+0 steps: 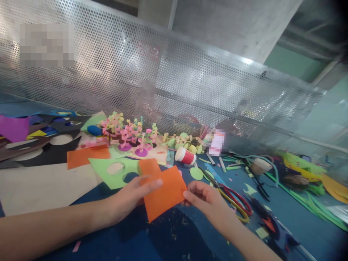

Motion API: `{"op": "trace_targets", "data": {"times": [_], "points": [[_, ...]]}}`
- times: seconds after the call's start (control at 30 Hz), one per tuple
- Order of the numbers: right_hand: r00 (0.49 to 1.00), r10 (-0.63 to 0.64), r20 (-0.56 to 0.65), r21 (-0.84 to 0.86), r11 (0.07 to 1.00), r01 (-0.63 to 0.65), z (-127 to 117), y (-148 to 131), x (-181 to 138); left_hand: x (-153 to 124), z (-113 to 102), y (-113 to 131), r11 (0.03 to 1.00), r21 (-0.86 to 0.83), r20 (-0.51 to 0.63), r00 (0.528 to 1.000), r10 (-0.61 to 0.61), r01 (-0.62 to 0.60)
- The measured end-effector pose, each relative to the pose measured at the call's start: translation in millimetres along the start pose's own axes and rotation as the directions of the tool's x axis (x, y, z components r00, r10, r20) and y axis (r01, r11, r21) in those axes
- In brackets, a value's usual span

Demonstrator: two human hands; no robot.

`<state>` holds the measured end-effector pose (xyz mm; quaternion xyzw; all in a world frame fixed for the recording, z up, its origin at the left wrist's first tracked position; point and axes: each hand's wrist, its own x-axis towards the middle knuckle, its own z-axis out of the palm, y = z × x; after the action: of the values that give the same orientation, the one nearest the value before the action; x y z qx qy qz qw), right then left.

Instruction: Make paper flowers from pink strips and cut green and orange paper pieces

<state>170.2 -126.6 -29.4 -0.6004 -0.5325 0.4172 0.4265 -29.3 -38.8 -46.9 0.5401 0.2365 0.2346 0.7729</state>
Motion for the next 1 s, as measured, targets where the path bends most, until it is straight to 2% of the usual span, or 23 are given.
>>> {"op": "trace_targets", "data": {"times": [0.1,0.17,0.23,0.3,0.37,0.43,0.6,0.77,0.87,1.0], "points": [[0.992,0.04,0.12,-0.009,0.999,-0.039,-6,-10,-4,3,-1,23,0.986,0.15,-0.072,0.993,0.088,-0.077],[0.981,0.072,0.179,-0.056,0.996,-0.063,-9,-19,-6,6,1,39,0.909,0.387,0.042,0.988,0.149,-0.154],[0.974,0.094,0.208,-0.098,0.992,-0.075,-10,-28,-7,10,5,51,0.783,0.56,0.186,0.962,0.199,-0.27],[0.969,0.113,0.218,-0.122,0.989,-0.088,-10,-37,-5,16,10,57,0.673,0.64,0.303,0.927,0.222,-0.371],[0.968,0.119,0.221,-0.14,0.986,-0.09,-9,-44,0,22,13,57,0.614,0.671,0.361,0.906,0.22,-0.416],[0.97,0.102,0.22,-0.163,0.984,-0.067,-9,-48,7,29,12,54,0.605,0.683,0.364,0.909,0.202,-0.408],[0.97,0.035,0.241,-0.248,0.968,0.026,-10,-48,20,35,4,50,0.663,0.662,0.339,0.929,0.151,-0.35],[0.973,-0.023,0.228,-0.325,0.94,0.098,-4,-47,24,35,-2,54,0.614,0.71,0.356,0.928,0.112,-0.346],[0.983,-0.088,0.161,-0.28,0.951,0.131,-1,-49,25,39,-5,56,0.594,0.729,0.317,0.937,0.149,-0.341],[0.987,-0.115,0.111,-0.238,0.961,0.139,0,-53,26,42,-6,58,0.621,0.7,0.251,0.935,0.25,-0.353]]}}
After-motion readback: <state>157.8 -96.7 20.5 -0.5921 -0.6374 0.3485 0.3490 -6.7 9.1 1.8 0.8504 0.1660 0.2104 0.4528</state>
